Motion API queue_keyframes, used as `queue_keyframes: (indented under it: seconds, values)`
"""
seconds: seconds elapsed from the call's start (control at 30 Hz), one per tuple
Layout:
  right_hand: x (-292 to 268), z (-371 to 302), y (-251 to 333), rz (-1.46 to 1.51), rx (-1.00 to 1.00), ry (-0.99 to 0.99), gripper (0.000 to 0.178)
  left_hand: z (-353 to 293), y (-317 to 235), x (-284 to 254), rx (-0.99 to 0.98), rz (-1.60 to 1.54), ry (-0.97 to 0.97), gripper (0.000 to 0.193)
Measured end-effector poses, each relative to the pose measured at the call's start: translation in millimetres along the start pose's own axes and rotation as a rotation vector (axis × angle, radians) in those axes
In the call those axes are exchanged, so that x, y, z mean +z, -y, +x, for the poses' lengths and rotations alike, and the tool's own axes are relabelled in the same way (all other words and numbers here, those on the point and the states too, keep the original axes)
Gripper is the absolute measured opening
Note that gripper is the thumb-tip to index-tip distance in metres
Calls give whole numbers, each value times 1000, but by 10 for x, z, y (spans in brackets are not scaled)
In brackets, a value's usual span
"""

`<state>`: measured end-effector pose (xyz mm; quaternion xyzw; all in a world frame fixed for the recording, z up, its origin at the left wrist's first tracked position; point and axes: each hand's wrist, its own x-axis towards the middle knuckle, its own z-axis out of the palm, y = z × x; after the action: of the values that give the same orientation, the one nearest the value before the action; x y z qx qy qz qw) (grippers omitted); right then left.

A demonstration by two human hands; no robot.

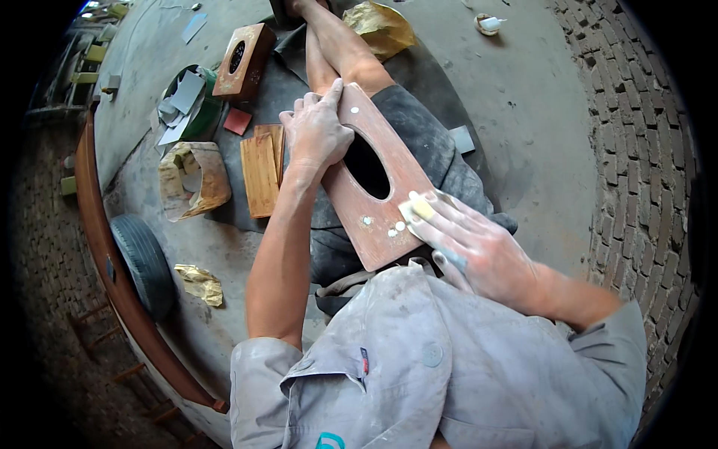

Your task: The person sits on the floor and sands a rectangular wooden piece with a central oval cutout using a sanding block. They repeatedly rub the surface and edges, occasionally flipping the piece to work on different sides.

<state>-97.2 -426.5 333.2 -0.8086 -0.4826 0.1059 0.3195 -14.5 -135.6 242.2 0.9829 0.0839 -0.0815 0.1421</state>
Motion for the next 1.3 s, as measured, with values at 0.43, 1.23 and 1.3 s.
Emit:
queue_keyframes:
  seconds: [0.43, 1.23, 1.3]
  values:
    - [19, -43, 23, -103, -51, 49, 47, 75, 647, -177, 186, -497, 290, 111]
    - [245, 611, -99, 25, -164, 29, 47, 91, 505, 519, -351, -1257, -308, 27]
    - [146, 334, 47, 6, -177, 105, 47, 59, 587, 557, -355, -1252, -332, 29]
